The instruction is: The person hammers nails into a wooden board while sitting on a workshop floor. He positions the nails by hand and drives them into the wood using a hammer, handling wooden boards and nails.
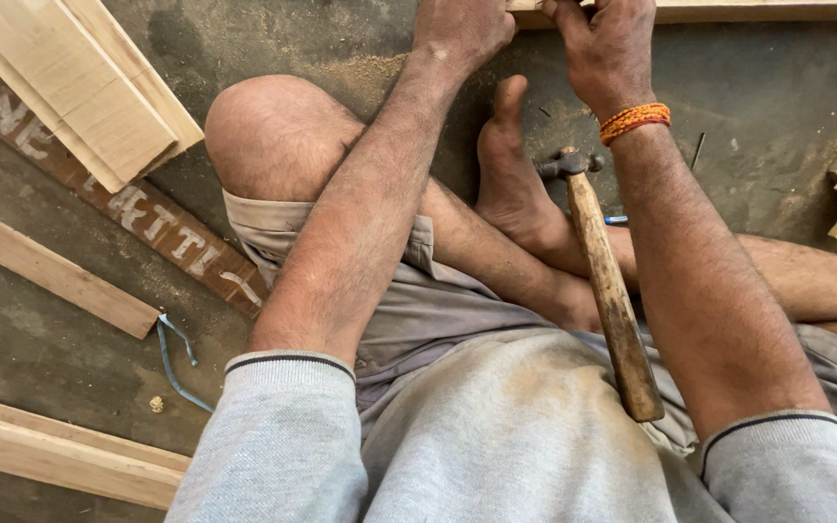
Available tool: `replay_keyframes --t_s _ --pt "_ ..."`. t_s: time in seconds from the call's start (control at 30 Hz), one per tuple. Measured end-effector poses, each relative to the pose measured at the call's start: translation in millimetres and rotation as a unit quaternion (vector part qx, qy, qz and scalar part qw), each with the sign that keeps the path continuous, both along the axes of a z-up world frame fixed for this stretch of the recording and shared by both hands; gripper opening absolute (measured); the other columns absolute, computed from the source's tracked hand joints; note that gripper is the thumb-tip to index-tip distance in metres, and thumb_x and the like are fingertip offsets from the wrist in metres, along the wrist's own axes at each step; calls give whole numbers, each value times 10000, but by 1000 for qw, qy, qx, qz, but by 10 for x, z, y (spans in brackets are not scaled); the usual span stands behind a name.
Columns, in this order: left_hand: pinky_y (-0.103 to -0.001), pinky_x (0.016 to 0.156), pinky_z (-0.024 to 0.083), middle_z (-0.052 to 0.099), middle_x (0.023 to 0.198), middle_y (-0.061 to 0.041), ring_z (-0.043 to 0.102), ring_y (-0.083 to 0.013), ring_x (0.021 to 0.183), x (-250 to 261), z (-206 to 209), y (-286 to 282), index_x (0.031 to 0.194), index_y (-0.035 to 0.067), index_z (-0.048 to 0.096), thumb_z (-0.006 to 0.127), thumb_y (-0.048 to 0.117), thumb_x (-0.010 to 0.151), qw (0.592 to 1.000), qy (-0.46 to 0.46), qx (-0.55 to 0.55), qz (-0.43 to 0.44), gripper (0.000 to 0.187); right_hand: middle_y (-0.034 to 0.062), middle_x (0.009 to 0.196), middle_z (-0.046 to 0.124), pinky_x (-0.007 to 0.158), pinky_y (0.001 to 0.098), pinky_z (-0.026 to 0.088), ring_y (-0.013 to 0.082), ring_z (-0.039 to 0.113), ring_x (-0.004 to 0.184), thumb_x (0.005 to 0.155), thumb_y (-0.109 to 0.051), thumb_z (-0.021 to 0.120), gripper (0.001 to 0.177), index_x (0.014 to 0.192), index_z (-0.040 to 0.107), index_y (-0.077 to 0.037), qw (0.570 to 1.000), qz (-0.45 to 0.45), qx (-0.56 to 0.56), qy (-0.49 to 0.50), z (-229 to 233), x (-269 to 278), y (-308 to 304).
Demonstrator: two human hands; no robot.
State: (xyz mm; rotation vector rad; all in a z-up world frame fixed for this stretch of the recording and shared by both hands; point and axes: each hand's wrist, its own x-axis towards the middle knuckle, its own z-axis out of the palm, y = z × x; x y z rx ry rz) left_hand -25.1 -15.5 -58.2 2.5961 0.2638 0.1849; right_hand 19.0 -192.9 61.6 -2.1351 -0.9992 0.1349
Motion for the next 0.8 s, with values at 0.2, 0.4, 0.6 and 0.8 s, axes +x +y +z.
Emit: replay_keyframes --t_s 0.2,0.4,0.6,0.8 --pt "-278 344 503 632 489 -98 584 -127 370 -15 -7 -10 814 37 749 710 132 800 999 10 -30 4 103 56 968 760 752 284 618 141 741 860 1163 -64 668 120 1072 738 -28 1000 9 11 -3 -18 10 -7" --pt "-276 365 511 636 502 -96 586 -130 379 -24 55 -4 841 35 744 704 136 809 996 49 -73 18 113 62 995 769 782 290 631 154 759 898 1165 -61 662 134 1063 734 -16 1000 13 17 -2 -28 14 -7" --pt "-273 358 506 632 490 -92 582 -125 371 -22 52 -4 822 34 744 712 143 783 996 39 -75 23 120 70 961 764 724 293 605 164 739 839 1150 -92 705 87 1113 753 -29 1000 3 0 -3 -30 18 -16" --pt "-287 362 510 630 489 -88 583 -134 373 -29 43 -9 800 49 748 708 146 804 997 45 -67 20 105 79 939 756 697 294 598 168 730 811 1132 -108 730 100 1084 759 -25 1000 -6 -17 -13 -71 32 -38"
